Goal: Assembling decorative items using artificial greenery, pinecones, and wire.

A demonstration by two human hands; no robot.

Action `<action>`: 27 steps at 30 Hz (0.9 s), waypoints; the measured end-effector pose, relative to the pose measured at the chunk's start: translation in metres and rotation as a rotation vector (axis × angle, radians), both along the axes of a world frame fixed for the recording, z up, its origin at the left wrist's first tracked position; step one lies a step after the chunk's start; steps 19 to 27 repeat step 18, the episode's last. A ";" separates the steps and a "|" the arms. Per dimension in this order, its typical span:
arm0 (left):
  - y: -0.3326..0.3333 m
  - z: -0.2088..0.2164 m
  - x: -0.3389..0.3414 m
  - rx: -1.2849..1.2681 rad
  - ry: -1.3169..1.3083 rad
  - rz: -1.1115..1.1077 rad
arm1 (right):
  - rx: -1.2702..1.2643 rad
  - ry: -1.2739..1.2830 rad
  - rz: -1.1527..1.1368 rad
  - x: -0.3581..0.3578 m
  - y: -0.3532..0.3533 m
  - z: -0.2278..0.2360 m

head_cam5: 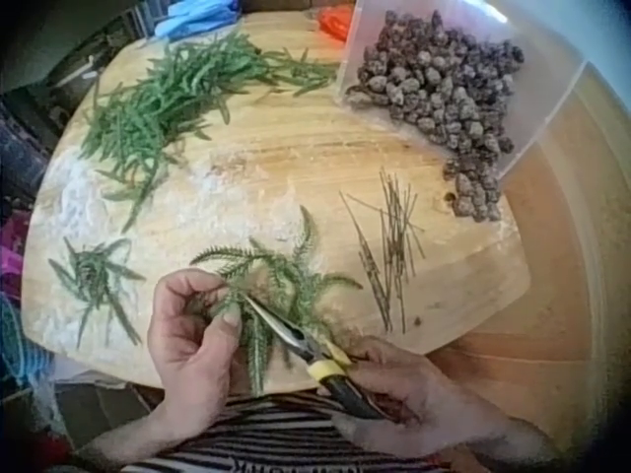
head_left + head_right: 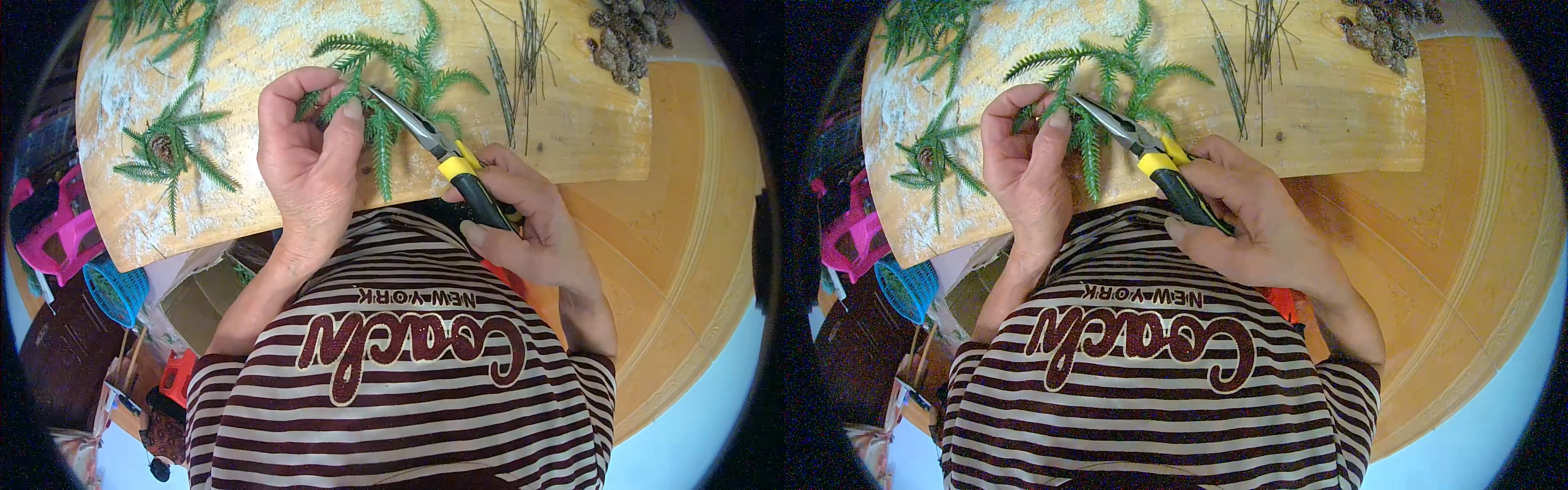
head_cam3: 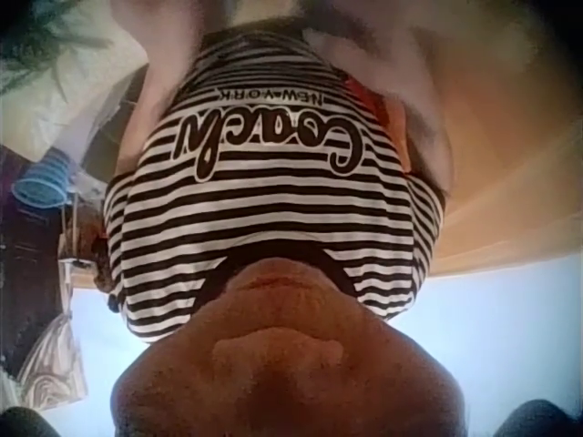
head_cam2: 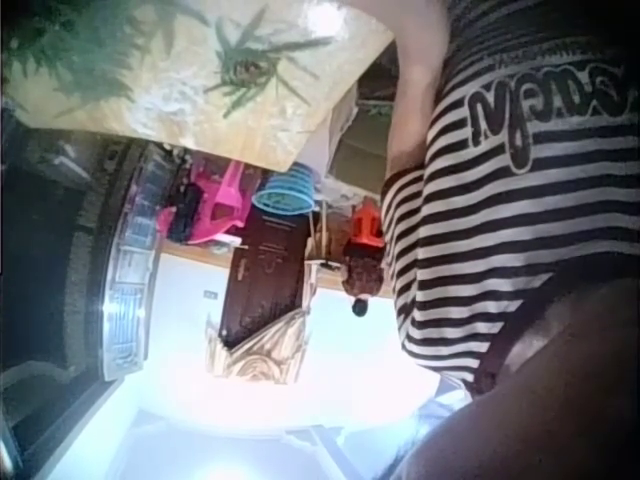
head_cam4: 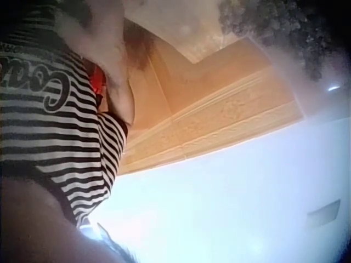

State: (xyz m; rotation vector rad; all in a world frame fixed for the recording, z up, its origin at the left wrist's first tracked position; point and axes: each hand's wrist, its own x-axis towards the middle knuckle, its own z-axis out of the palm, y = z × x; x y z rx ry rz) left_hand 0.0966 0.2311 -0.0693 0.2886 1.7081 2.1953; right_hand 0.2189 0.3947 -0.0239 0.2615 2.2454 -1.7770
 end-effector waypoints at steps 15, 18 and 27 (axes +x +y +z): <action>0.001 -0.005 0.002 -0.107 0.235 0.053 | 0.099 0.034 0.065 -0.003 -0.004 0.000; 0.001 -0.004 0.002 -0.107 0.243 0.041 | 0.059 0.008 0.059 -0.002 -0.001 0.001; 0.001 -0.004 0.002 -0.107 0.243 0.041 | 0.059 0.008 0.059 -0.002 -0.001 0.001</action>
